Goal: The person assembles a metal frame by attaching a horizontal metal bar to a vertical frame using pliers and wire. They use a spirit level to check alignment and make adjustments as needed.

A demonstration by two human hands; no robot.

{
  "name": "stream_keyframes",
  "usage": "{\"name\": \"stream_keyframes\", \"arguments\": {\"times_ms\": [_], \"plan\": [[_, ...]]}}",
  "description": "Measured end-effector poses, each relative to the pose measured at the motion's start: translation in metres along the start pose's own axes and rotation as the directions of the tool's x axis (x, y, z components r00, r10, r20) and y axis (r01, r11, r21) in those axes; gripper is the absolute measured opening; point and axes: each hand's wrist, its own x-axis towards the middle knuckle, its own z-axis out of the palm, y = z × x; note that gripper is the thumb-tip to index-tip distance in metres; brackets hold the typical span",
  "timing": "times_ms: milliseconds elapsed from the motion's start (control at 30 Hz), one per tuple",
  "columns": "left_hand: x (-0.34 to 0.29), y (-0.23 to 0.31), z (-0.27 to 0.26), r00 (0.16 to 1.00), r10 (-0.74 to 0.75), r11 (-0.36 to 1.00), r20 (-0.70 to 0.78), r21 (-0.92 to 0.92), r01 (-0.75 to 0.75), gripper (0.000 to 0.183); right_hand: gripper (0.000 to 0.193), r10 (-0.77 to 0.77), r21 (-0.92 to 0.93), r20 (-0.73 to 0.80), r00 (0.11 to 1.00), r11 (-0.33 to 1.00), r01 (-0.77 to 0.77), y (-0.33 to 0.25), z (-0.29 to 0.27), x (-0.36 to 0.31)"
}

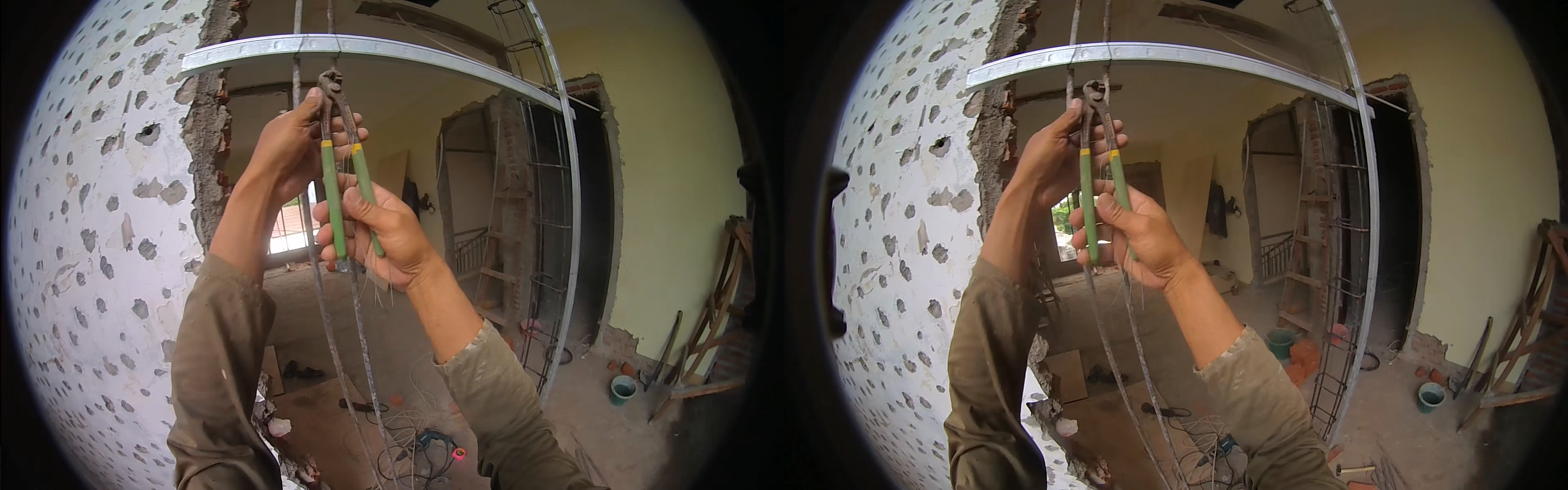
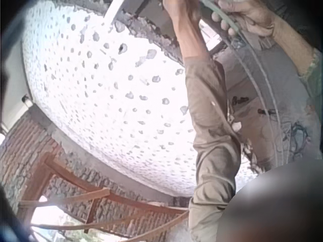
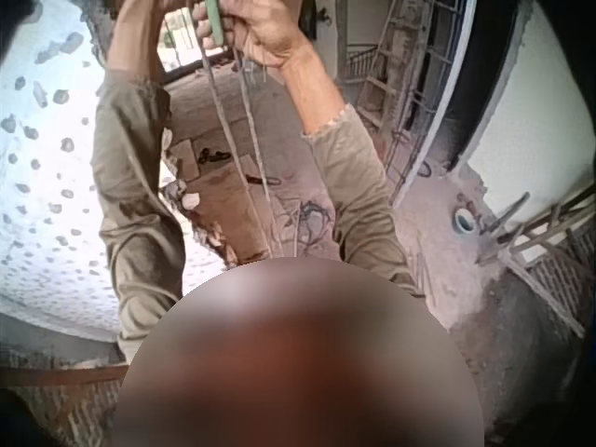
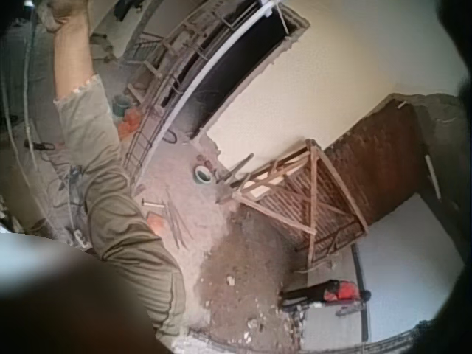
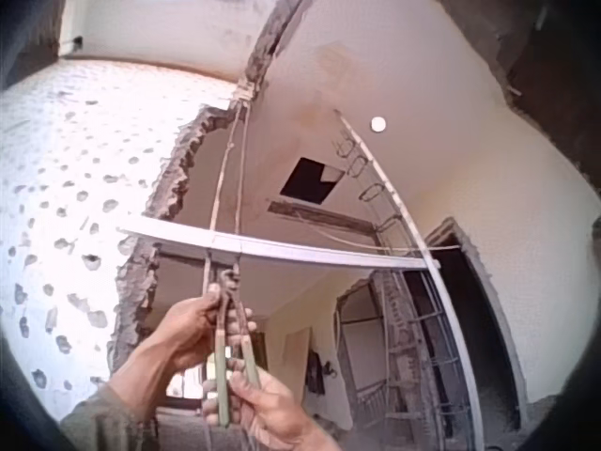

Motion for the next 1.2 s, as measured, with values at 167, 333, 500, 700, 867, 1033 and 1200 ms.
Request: {"name": "stream_keyframes", "arguments": {"times_ms": [167, 333, 500, 700, 867, 1033, 1200], "plan": [[-0.098, -0.081, 0.015, 0.985, -0.062, 0.957, 0.158, -0.272, 0.104, 0.046, 0.042, 0.127, 0.244, 0.025, 0.992, 0.961, -0.129, 0.056, 0.004, -0.130], [-0.218, -0.184, 0.048, 0.977, -0.210, 0.914, 0.033, -0.347, 0.208, 0.033, 0.042, 0.284, 0.284, -0.182, 0.941, 0.932, -0.226, 0.111, 0.016, -0.270], [-0.326, -0.291, 0.090, 0.920, -0.387, 0.874, -0.065, -0.344, 0.344, 0.029, 0.034, 0.423, -0.275, -0.542, 0.726, 0.727, -0.629, 0.133, 0.006, -0.387], [-0.422, -0.348, 0.123, 0.830, -0.557, 0.823, 0.041, -0.111, 0.558, 0.022, 0.038, 0.246, -0.310, -0.833, 0.497, 0.537, -0.785, 0.164, 0.055, -0.494], [-0.446, -0.351, 0.147, 0.817, -0.566, 0.819, 0.114, -0.039, 0.573, 0.016, 0.052, 0.105, -0.259, -0.931, 0.350, 0.484, -0.836, 0.166, 0.091, -0.520], [-0.436, -0.358, 0.153, 0.887, -0.389, 0.916, 0.249, 0.004, 0.401, 0.017, 0.046, 0.220, -0.094, -0.935, 0.279, 0.604, -0.792, 0.148, 0.103, -0.514], [-0.442, -0.359, 0.148, 0.801, -0.544, 0.810, 0.250, -0.094, 0.579, 0.012, 0.035, 0.529, 0.166, -0.825, 0.199, 0.563, -0.810, 0.136, 0.093, -0.521]]}}
